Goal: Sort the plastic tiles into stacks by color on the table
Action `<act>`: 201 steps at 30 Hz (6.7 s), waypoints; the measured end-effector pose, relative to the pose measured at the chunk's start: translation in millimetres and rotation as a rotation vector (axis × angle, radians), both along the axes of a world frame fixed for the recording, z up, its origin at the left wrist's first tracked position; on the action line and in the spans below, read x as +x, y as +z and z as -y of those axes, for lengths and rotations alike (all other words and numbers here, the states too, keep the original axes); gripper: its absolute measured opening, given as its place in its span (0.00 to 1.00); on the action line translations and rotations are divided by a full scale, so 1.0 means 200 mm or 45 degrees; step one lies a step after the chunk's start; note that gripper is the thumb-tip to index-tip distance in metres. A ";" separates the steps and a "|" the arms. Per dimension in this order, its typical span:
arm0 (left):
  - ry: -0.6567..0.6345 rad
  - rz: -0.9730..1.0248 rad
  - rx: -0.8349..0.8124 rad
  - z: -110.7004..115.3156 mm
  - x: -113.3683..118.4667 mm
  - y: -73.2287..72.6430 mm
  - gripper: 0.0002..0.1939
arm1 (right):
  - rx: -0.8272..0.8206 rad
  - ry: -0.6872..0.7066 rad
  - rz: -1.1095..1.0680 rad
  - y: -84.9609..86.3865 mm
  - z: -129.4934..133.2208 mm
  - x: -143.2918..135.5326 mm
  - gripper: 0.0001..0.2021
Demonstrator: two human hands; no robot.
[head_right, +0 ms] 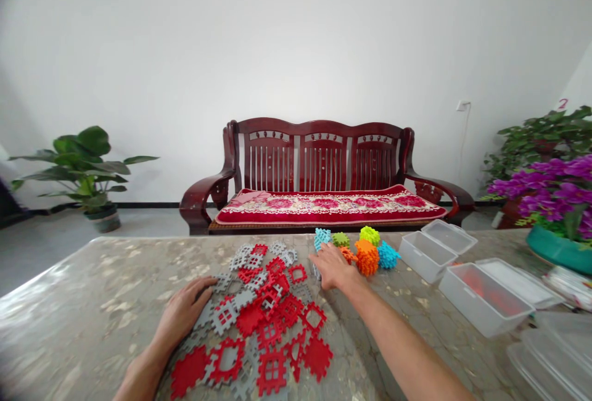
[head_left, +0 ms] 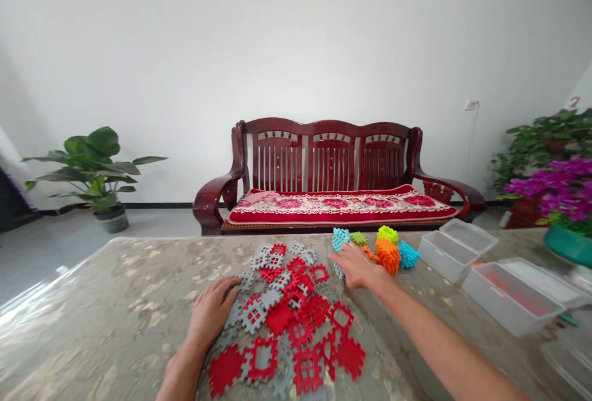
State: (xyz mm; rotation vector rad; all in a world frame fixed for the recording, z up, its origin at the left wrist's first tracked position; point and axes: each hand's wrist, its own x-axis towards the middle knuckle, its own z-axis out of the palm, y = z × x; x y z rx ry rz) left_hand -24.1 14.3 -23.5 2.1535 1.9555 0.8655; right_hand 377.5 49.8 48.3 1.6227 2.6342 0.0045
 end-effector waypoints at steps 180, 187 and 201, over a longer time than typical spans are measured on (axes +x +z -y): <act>0.008 -0.098 0.002 -0.03 -0.02 -0.03 0.21 | -0.002 -0.555 -0.311 -0.08 0.53 0.01 0.23; 0.001 -0.126 -0.035 -0.03 -0.03 -0.03 0.21 | 0.086 -0.422 -0.415 -0.12 0.50 0.14 0.26; -0.004 -0.101 -0.010 -0.04 -0.04 -0.05 0.22 | 0.321 -0.357 -0.484 -0.16 0.33 0.31 0.27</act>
